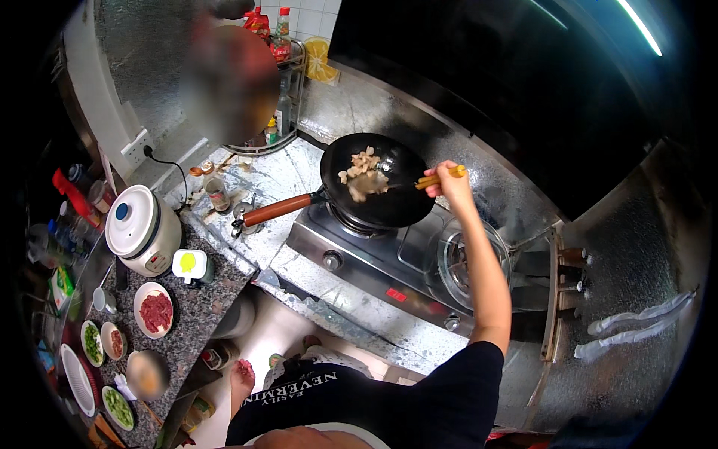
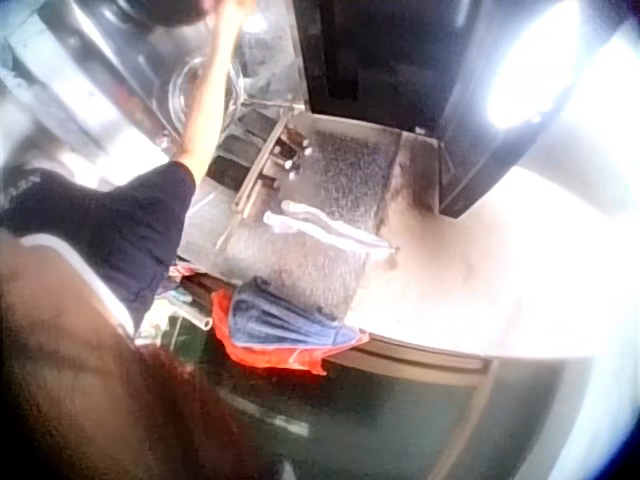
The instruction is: The person cooks meat in a pan by hand, using a spatula to stir and transfer items between bowls and the pan, and adds seasonings from small containers.
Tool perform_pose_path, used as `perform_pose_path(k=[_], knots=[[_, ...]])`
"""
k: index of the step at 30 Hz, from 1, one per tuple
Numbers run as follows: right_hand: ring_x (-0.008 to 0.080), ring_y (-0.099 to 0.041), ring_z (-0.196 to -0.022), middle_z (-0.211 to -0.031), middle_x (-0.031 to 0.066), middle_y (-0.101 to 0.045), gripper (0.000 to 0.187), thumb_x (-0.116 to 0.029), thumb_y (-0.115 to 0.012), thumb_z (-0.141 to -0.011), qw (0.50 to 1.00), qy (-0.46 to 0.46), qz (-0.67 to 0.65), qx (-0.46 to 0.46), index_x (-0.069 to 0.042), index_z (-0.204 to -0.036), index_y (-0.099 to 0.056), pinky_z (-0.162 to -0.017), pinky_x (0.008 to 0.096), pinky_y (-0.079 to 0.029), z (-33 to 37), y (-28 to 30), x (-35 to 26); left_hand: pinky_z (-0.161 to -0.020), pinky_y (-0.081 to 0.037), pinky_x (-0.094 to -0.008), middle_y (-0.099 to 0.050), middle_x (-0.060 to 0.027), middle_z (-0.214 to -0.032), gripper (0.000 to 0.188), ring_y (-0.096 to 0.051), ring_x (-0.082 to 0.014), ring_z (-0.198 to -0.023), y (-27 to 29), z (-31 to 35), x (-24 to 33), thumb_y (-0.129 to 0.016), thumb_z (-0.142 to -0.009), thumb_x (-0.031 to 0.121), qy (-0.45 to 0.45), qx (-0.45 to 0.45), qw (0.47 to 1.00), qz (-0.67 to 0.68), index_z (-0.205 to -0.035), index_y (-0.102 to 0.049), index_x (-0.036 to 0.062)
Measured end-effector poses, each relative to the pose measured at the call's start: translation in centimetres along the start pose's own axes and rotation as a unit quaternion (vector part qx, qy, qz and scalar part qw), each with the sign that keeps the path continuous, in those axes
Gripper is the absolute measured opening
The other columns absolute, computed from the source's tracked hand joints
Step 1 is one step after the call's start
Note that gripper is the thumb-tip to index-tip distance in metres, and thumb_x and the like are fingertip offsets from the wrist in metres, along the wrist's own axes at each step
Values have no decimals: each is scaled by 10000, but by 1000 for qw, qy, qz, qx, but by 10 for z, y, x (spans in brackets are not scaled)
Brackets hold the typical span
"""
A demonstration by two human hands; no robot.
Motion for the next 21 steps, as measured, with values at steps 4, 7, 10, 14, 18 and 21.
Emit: perform_pose_path(k=[4, 7, 10, 14, 18, 21], knots=[[92, -490, -373, -683, 104, -601, 211, -146, -416, -827, 991, -10, 134, -18, -5, -690, -493, -338, 200, -412, 14, 35, -70, -581, -469, -208, -513, -47, -740, 179, -512, -155, -679, 15, -25, -16, -521, -816, 228, 19, 15, 999, -21, -762, -513, 57], [77, -460, -355, -655, 93, -591, 206, -141, -416, -803, 969, -7, 241, -53, -8, -671, -500, -325, 187, -372, 7, 33, -110, -566, -463, -203, -505, -47, -742, 183, -508, -152, -666, 23, -24, -22, -502, -822, 233, 7, 49, 999, -15, -781, -500, 54], [73, -452, -342, -637, 80, -588, 220, -165, -433, -793, 969, -13, 235, -79, -12, -652, -506, -321, 178, -367, -17, 21, -93, -558, -462, -202, -501, -45, -741, 175, -504, -153, -656, 34, -37, -26, -490, -826, 224, -3, 38, 999, -22, -780, -493, 55], [99, -475, -359, -663, 101, -591, 188, -145, -425, -815, 994, -4, 98, -40, 14, -745, -499, -355, 209, -414, -45, -4, -43, -557, -469, -217, -493, -46, -755, 151, -493, -153, -644, 41, -40, -23, -465, -832, 193, -35, 93, 995, 7, -771, -483, 56], [99, -490, -377, -691, 101, -600, 201, -155, -426, -824, 998, 30, 35, 36, 12, -750, -508, -360, 212, -419, -49, 2, -50, -599, -475, -239, -488, -57, -782, 163, -487, -162, -665, 41, -50, 2, -467, -834, 193, -60, 81, 995, -23, -841, -483, 30], [100, -495, -389, -728, 107, -607, 199, -162, -434, -825, 998, 29, 6, 55, 6, -757, -517, -366, 212, -425, -52, 0, -31, -598, -474, -237, -485, -74, -793, 212, -485, -172, -675, 31, -49, 19, -473, -836, 218, -61, 126, 987, -81, -885, -483, 12]])
Point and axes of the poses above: each hand's wrist, its own z-axis away from the middle knuckle, its own y-axis out of the back of the hand, x = y × z, the point moved 7 cm from there along -z, towards the middle knuckle
